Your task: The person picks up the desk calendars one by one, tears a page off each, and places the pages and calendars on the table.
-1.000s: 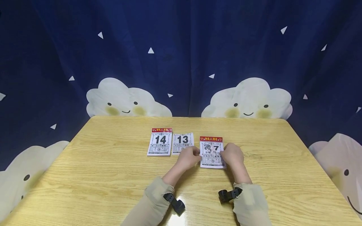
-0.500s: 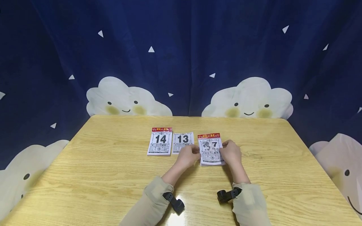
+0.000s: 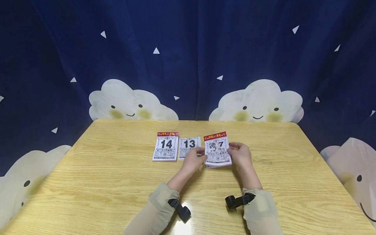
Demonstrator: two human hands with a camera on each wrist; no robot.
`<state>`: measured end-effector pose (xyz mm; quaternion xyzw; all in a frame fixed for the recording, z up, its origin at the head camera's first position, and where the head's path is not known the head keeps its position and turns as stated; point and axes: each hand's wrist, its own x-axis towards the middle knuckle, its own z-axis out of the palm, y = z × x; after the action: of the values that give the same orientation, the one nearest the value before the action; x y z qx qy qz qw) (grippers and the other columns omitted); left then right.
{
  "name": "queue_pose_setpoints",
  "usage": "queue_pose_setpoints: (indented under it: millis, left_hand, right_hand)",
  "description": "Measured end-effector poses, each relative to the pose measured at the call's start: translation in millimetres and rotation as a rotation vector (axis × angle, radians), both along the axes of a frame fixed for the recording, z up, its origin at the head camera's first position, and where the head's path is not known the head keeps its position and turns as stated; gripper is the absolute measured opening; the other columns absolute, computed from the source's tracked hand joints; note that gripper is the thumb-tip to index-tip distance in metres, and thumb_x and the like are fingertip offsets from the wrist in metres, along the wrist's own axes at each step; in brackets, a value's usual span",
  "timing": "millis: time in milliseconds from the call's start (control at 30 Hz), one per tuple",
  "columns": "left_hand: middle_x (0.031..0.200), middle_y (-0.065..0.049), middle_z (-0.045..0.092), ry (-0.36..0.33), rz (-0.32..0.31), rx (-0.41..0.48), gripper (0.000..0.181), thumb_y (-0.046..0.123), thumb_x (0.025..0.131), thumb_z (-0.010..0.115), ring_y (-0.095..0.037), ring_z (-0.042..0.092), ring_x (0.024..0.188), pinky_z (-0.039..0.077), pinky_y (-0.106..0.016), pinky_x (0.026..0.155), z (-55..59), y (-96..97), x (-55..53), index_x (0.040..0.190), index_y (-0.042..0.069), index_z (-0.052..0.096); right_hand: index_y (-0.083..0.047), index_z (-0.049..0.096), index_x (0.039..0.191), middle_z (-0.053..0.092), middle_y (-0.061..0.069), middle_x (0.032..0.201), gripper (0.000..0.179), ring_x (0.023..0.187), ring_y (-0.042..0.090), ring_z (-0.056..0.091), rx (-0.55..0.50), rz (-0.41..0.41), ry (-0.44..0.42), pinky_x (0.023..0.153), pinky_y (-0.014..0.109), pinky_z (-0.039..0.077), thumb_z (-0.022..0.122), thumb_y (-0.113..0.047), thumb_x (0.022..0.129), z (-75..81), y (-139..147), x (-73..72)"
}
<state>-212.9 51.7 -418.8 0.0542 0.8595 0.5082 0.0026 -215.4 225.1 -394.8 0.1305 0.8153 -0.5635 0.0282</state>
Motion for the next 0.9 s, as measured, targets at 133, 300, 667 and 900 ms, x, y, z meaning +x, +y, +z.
queue_pose_setpoints:
  millis: [133,300,667,900]
  left_hand:
    - [0.096,-0.008,0.066,0.005,0.003,0.063,0.031,0.007,0.078,0.062,-0.017,0.063,0.085,0.051,-0.021,0.072,0.4,-1.4,0.0,0.108,0.000,0.063]
    - [0.103,-0.009,0.065,0.019,0.002,0.141,0.032,0.007,0.080,0.061,-0.018,0.064,0.086,0.052,-0.019,0.069,3.0,-3.4,-1.2,0.112,0.002,0.061]
    - [0.097,-0.013,0.065,-0.041,0.058,0.497,0.030,-0.004,0.077,0.059,-0.010,0.061,0.078,0.054,-0.022,0.068,7.1,-15.2,-10.9,0.107,-0.002,0.063]
    - [0.098,-0.017,0.063,-0.099,0.058,0.650,0.028,-0.004,0.079,0.060,-0.011,0.059,0.075,0.052,-0.042,0.082,12.5,-28.7,-17.1,0.107,-0.005,0.062]
  right_hand:
    - [0.010,0.041,0.130,0.055,0.019,0.113,0.047,0.076,0.000,0.055,-0.074,-0.015,0.050,0.066,0.015,0.051,0.051,-0.007,0.087,-26.2,13,-17.0]
    - [0.012,0.041,0.129,0.058,0.013,0.104,0.046,0.072,-0.003,0.054,-0.111,-0.022,0.090,0.064,0.013,0.050,0.050,-0.005,0.087,-13.6,8,-12.0]
    - [0.010,0.034,0.134,0.053,0.005,0.104,0.047,0.077,-0.002,0.055,-0.309,-0.005,0.117,0.071,0.015,0.051,0.046,-0.002,0.091,23.8,-12,2.0]
    - [0.010,0.034,0.134,0.052,-0.004,0.095,0.047,0.076,-0.001,0.055,-0.354,0.002,0.138,0.068,0.015,0.052,0.045,-0.001,0.090,27.1,-23,-0.9]
